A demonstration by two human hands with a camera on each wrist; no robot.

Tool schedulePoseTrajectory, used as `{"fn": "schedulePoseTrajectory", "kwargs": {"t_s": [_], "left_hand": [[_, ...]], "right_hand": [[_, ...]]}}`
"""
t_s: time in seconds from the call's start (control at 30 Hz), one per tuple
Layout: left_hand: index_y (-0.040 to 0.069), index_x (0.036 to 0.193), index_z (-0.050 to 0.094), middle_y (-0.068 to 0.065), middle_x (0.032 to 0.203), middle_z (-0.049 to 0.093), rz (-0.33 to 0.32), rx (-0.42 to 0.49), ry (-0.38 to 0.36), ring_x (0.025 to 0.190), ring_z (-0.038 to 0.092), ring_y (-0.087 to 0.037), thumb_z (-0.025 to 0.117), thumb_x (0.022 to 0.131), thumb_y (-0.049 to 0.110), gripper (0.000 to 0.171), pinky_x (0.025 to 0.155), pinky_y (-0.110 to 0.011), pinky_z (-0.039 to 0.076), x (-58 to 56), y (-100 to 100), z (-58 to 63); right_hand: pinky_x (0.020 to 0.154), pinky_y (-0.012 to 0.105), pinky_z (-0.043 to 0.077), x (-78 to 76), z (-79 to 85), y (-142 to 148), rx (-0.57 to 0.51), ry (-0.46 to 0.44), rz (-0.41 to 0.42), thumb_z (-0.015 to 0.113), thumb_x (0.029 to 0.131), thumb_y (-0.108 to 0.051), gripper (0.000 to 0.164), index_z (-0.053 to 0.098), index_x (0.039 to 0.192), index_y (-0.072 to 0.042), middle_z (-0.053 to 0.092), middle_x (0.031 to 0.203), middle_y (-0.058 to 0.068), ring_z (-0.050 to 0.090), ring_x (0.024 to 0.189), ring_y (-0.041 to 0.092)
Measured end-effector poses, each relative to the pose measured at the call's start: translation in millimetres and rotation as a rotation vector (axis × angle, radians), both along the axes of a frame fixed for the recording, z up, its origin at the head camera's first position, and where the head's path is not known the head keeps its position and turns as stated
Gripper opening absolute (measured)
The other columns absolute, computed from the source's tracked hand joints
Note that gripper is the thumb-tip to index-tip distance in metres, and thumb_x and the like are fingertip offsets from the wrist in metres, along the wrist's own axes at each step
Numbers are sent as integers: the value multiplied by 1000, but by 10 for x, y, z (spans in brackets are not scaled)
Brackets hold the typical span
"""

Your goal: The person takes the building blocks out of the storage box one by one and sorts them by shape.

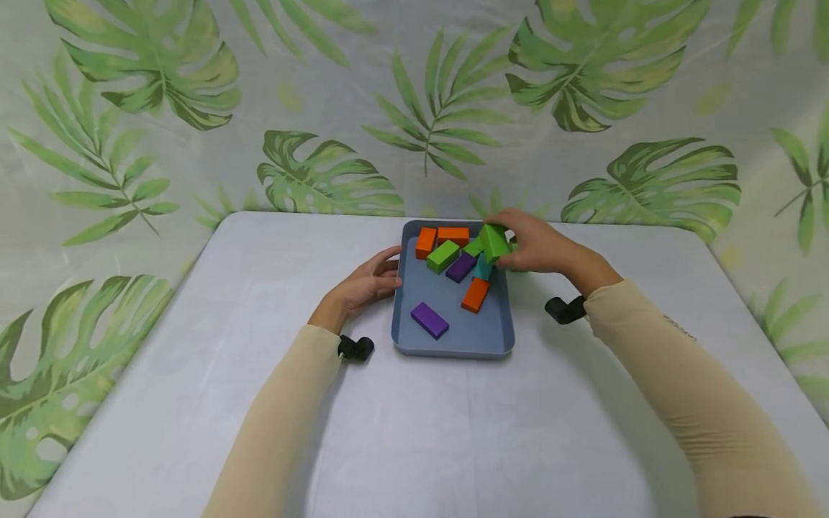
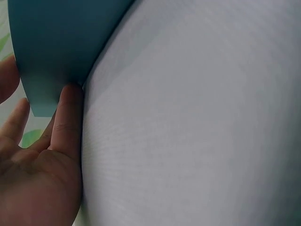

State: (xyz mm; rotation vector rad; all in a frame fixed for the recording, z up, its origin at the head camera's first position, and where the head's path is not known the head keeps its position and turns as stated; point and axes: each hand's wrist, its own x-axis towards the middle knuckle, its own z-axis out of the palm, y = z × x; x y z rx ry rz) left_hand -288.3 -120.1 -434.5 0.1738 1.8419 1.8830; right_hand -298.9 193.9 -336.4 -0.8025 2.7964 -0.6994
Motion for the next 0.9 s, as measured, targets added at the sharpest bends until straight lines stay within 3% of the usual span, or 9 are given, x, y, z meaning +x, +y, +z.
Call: {"fn": "schedulePoseTrajectory", "kwargs": {"t_s": [0.33, 0.63, 0.9], "left_hand": [[22, 146, 20, -12, 148, 29, -25, 46, 10, 133, 37, -27, 52, 88, -4, 71, 109, -44, 32, 10, -7, 10], [23, 146, 22, -13, 148, 29, -25, 61, 0, 133, 36, -28, 52, 88, -4, 71, 110, -43, 31, 25, -1, 28], [23, 146, 21, -12, 147, 30, -21, 52, -3, 132, 37, -27, 52, 88, -4, 71, 109, -43, 32, 28, 1, 23]], "right_hand": [[92, 52, 45, -172, -126, 471, 9, -13, -94, 69, 75, -6, 71, 35, 138, -1, 42, 131, 19, 45, 114, 33], [83, 49, 46, -285, -280, 703, 32, 12, -148, 69, 75, -10, 70, 38, 137, -1, 48, 124, 21, 49, 106, 33], [88, 52, 43, -302, -341, 843, 24, -24, -195, 68, 76, -9, 68, 37, 136, 4, 49, 119, 24, 49, 108, 38]]}}
